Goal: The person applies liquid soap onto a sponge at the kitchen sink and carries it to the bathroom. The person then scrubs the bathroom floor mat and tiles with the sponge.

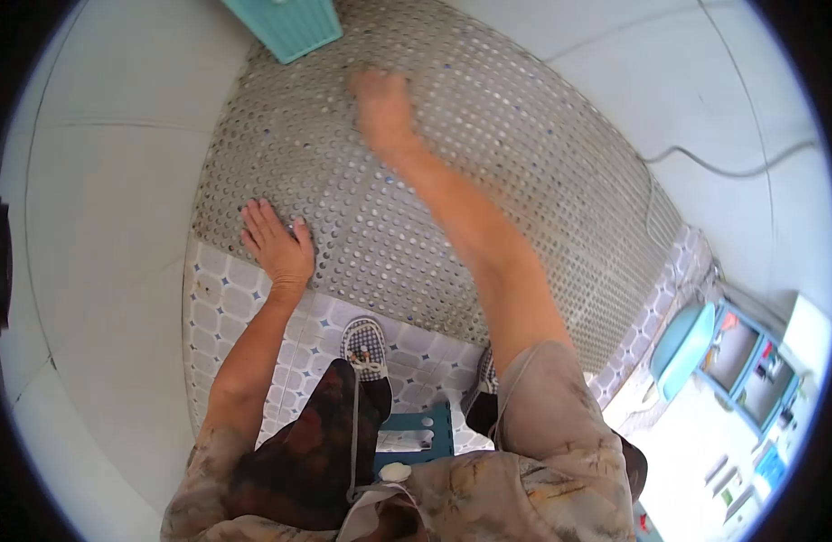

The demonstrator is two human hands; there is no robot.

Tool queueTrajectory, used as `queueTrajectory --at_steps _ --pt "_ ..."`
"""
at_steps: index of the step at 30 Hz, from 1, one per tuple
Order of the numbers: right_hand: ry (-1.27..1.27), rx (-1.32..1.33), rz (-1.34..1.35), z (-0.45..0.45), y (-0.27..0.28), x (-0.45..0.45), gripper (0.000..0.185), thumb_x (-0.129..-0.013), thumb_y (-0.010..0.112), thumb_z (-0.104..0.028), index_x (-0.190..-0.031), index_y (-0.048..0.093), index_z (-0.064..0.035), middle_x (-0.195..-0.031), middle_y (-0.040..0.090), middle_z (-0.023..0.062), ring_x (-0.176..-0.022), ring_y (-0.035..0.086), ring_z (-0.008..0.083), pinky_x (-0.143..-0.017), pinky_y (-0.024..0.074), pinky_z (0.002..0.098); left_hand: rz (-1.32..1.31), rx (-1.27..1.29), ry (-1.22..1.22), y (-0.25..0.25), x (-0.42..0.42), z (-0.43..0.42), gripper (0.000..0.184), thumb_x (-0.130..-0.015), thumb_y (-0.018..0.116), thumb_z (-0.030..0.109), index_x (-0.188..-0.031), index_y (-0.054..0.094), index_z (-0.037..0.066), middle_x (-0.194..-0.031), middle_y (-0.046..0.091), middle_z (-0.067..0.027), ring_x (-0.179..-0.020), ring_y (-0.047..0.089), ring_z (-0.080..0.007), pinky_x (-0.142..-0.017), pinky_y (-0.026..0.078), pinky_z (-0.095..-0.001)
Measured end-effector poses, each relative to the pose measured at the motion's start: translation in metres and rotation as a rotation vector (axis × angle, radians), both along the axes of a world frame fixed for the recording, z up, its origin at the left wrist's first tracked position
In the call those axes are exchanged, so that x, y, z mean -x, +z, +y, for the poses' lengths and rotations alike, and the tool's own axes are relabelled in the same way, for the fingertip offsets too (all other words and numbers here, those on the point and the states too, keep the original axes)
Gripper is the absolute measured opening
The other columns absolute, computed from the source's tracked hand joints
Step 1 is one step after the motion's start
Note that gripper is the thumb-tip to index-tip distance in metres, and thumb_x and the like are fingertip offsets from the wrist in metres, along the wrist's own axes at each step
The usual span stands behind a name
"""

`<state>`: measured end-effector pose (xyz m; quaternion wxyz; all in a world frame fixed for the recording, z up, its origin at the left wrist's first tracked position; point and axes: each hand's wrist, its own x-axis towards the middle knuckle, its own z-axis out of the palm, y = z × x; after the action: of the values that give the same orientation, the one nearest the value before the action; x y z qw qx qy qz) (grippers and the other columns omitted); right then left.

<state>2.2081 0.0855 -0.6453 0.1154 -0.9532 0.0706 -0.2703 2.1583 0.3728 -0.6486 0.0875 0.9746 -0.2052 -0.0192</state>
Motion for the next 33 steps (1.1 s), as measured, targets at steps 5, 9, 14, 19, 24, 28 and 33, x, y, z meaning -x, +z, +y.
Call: queueTrajectory --at_steps 5,9,14,19,24,28,33 --pt "0.542 -0.114 0.264 0.079 0.022 0.145 0.034 -0.078 0.057 -0.005 -0.112 0.061 -0.0053 -0.117 0.055 0.0093 -0.101 0.052 0.0293 -0.086 0.0482 0.0387 -0.043 -0.005 0.0 0.0 -0.001 0.0 0.072 -0.096 0.044 0.039 -0.149 0.024 -0.006 -0.158 0.019 -0.0244 -0.149 0.012 -0.0382 -0.117 0.01 -0.0551" --pt "0.684 -0.153 0.554 0.04 0.053 0.238 0.042 -0.077 0.057 -0.006 -0.119 0.06 -0.0074 -0.123 0.053 0.007 -0.106 0.05 0.0278 -0.094 0.0472 0.037 -0.093 0.022 -0.029 -0.004 0.002 0.002 0.071 -0.097 0.043 0.04 -0.149 0.026 -0.005 -0.158 0.021 -0.0246 -0.148 0.015 -0.0386 -0.116 0.012 -0.0567" --pt "0.598 -0.118 0.581 0.006 0.076 0.282 0.047 -0.075 0.061 -0.008 -0.122 0.059 -0.0101 -0.126 0.052 0.0064 -0.108 0.05 0.0269 -0.092 0.0491 0.037 -0.066 -0.025 0.099 -0.008 0.027 -0.027 0.069 -0.098 0.042 0.039 -0.148 0.027 -0.005 -0.157 0.019 -0.0283 -0.147 0.01 -0.045 -0.116 0.01 -0.0583" --pt "0.659 -0.094 0.322 0.03 0.042 0.261 0.049 -0.073 0.062 -0.006 -0.122 0.058 -0.0115 -0.121 0.055 0.0055 -0.103 0.053 0.0273 -0.088 0.052 0.0356 -0.038 -0.044 -0.006 0.0 0.062 -0.072 0.069 -0.096 0.044 0.04 -0.147 0.028 -0.004 -0.155 0.017 -0.0324 -0.145 0.009 -0.051 -0.116 0.009 -0.0601" --pt "0.477 0.018 0.463 -0.045 0.02 0.184 0.041 -0.078 0.059 -0.004 -0.118 0.062 -0.0121 -0.109 0.061 0.0082 -0.095 0.059 0.0305 -0.08 0.0539 0.0382 -0.054 -0.007 -0.121 -0.003 0.059 -0.068 0.07 -0.094 0.046 0.04 -0.147 0.03 -0.003 -0.154 0.019 -0.0344 -0.143 0.011 -0.0522 -0.115 0.009 -0.0613" --pt "0.114 -0.041 -0.015 -0.112 0.0 0.151 0.038 -0.078 0.059 -0.004 -0.113 0.065 -0.0158 -0.098 0.063 0.0103 -0.089 0.058 0.0325 -0.079 0.0518 0.0423 -0.07 -0.036 -0.2 -0.001 0.055 -0.069 0.07 -0.094 0.047 0.039 -0.147 0.03 -0.003 -0.153 0.019 -0.0346 -0.142 0.013 -0.0532 -0.115 0.009 -0.0613" --pt "0.004 -0.168 0.105 -0.04 0.008 0.162 0.027 -0.082 0.059 -0.006 -0.107 0.067 -0.0125 -0.1 0.062 0.0087 -0.093 0.056 0.0314 -0.081 0.0514 0.0412 -0.047 -0.022 -0.203 0.002 0.056 -0.07 0.07 -0.096 0.044 0.039 -0.15 0.025 -0.001 -0.154 0.017 -0.0338 -0.144 0.011 -0.0515 -0.115 0.009 -0.0603"
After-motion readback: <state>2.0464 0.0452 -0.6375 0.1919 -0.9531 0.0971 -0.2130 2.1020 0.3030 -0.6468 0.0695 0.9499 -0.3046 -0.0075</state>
